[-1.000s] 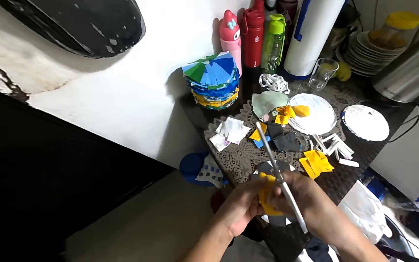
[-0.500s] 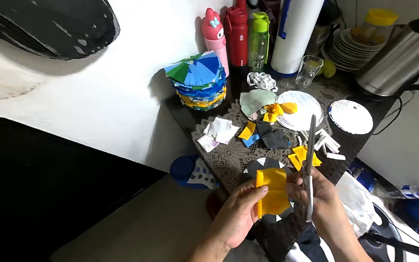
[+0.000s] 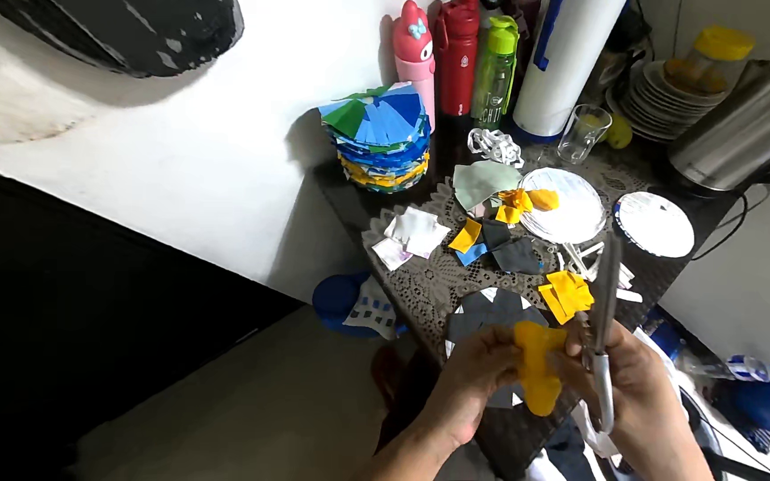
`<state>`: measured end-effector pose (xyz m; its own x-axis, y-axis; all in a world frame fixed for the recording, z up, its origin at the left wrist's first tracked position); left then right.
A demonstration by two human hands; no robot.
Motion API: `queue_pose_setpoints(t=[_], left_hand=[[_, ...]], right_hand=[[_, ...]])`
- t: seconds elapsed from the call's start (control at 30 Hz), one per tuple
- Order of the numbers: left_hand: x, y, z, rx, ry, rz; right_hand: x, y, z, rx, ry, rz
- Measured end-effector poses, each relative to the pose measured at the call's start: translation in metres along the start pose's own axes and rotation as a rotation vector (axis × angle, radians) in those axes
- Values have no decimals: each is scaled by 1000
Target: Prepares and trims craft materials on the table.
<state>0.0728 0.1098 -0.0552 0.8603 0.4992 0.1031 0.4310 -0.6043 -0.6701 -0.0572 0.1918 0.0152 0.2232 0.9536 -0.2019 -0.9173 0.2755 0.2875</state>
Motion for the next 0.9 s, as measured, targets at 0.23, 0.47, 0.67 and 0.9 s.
queue_pose_setpoints(t=[0.23, 0.47, 0.67, 0.9], left_hand=[[2, 13, 11, 283, -116, 395], [8, 10, 8, 442, -44, 447], [3, -5, -9, -314, -377, 187], [-7, -22, -52, -898, -463, 326]], right_hand=[[4, 9, -9, -97, -5, -47], [7, 5, -13, -166, -9, -108], [11, 2, -15, -180, 5, -145], [18, 6, -24, -375, 35, -204]])
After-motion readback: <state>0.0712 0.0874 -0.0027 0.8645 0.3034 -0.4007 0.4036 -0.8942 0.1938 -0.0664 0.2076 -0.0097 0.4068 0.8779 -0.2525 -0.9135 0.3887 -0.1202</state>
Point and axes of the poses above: each hand's wrist, its own x-axis away from the middle knuckle, its own y-axis out of the back of the hand, z = x × y, the point moved 3 cm from there along -x, towards the middle knuckle, and after that the axes turned 13 degrees about z, right-handed, at the moved point
